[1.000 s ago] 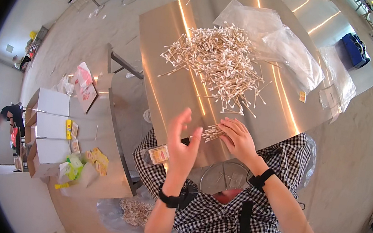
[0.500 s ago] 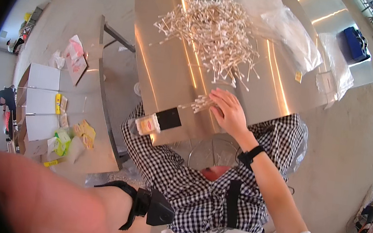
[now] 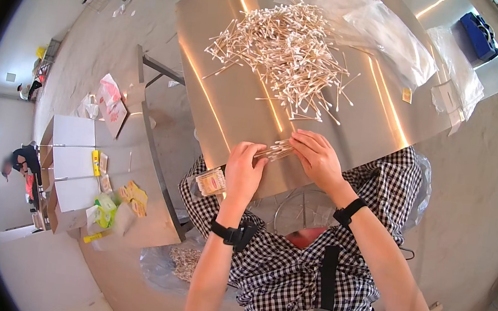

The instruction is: Organizing and aligning cotton swabs into a neat stack on a metal workspace.

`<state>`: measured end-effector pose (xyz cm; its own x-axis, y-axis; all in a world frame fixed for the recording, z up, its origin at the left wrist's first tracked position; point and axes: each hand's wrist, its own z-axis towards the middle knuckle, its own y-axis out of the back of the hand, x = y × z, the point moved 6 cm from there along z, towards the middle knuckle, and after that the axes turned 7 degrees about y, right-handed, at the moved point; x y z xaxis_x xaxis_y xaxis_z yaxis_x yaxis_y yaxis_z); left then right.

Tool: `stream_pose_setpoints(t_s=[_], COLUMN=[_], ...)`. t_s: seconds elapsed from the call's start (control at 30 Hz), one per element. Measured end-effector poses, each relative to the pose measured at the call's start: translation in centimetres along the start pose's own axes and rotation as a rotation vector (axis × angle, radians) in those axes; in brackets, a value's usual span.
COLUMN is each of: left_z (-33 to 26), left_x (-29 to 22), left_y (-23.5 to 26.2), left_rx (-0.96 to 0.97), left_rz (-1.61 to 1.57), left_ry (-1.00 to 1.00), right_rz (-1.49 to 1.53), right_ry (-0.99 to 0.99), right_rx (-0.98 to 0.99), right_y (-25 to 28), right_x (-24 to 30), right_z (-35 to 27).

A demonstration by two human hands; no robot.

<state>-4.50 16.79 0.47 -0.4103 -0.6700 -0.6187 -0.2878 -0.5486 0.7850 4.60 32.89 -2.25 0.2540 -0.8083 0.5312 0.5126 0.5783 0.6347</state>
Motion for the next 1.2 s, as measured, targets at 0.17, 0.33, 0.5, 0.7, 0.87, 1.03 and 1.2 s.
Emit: stream_pose_setpoints(t_s=[0.17,0.33,0.5,0.7,0.87,1.03,1.2], left_z=[0.4,1.2,3.4,4.1,2.6,-1.6,0.1], left_x=[0.7,2.8,1.4,-2.0,-3.7,-5.4,-4.6], left_y=[-1.1,0.7,-1.1,-3.6,-3.9,-6.8,-8.8], left_rx=[-0.006,-0.113,0.039,0.217,0.151,0.055,0.057], left_rz=[0.032,0.011,-0.090,-0.077,-0.101,0.175,0.353], left_ry=[-0.053,0.075,0.078,-0.075,-0.076,-0.177,-0.199], right_rz=[-0.067,-0.094,-0.114,-0.016,0.063,0.128,0.128], right_ry=[0.021,0.026,0.109,-0.016,-0.204,-0.295,-0.362], right_rx=[-0.003,-0.011,0.080,0.013,-0.165,-0.269,-0.339], right_y=[0.3,0.5,0.2,0.9,1.9,1.9,2.6], right_x=[-0.3,-0.4,0.4,0.8,-1.3,-1.4,-1.8], right_z=[-0.2,-0.5,-0.5,0.5,-0.6,-0.6,-1.3])
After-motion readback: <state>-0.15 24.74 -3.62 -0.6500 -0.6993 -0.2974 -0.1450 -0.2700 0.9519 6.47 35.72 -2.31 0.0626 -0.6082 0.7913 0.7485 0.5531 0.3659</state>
